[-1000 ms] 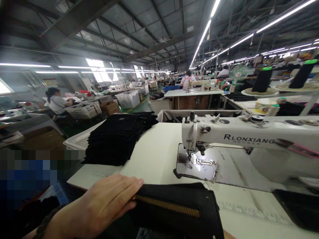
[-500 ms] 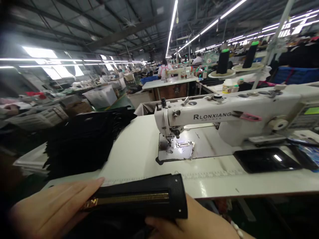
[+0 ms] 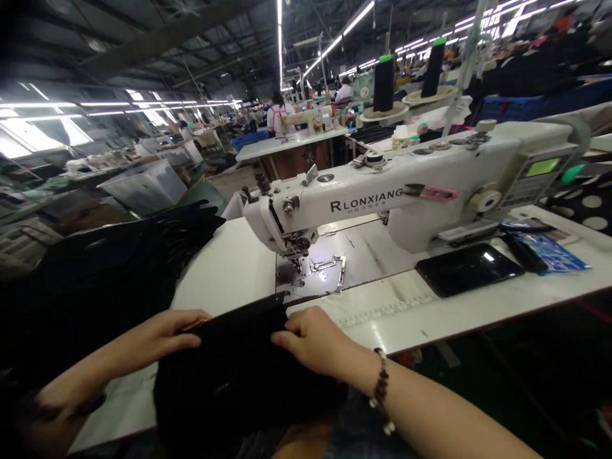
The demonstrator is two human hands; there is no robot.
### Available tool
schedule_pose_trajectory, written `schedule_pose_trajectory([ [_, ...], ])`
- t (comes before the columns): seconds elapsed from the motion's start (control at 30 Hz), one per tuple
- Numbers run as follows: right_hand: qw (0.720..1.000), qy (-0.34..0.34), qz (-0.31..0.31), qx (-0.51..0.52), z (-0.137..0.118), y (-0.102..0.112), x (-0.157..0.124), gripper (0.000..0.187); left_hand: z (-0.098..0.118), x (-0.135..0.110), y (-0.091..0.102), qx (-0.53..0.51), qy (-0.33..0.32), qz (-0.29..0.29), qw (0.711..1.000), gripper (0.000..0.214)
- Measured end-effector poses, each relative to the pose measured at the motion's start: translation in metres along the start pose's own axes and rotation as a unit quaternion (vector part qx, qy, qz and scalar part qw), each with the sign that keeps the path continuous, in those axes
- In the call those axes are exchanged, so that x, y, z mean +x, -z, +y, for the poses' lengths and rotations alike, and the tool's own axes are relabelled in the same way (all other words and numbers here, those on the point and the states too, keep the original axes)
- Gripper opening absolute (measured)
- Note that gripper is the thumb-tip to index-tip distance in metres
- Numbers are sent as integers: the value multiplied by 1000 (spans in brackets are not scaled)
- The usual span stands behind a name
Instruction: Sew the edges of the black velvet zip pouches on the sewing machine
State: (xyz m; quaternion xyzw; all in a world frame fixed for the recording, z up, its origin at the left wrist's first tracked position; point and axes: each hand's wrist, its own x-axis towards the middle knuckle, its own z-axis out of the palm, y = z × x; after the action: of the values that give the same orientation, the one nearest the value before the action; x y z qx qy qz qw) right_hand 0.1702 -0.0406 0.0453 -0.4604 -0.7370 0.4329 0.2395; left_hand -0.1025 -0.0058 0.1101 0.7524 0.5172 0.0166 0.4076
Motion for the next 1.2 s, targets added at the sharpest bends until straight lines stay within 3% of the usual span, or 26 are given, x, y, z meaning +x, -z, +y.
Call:
schedule_pose_trajectory([
  [0.1, 999, -33, 10, -12, 12, -15, 22, 33, 5, 45, -15, -93, -12, -113, 989, 39],
  [0.17, 999, -35, 8, -4, 13, -18, 27, 31, 12, 66, -25, -118, -41, -140, 982, 48],
  [0.33, 998, -35, -9, 56, 13, -14, 23, 31, 27, 96, -34, -82, -49, -161, 982, 37],
  [0.53, 986, -96, -43, 130, 21, -11, 21, 35, 28, 98, -35, -206, 14, -164, 965, 29],
  [0.77, 992, -78, -8, 104, 21, -13, 23, 36, 30, 94, -36, -179, 24, -133, 975, 30],
  [1.0, 988, -104, 11, 110, 25, -16, 24, 42, 29, 94, -39, -245, 42, -130, 960, 26],
  [1.2, 991, -86, 32, 98, 25, -17, 26, 38, 29, 95, -40, -243, 46, -110, 963, 28],
])
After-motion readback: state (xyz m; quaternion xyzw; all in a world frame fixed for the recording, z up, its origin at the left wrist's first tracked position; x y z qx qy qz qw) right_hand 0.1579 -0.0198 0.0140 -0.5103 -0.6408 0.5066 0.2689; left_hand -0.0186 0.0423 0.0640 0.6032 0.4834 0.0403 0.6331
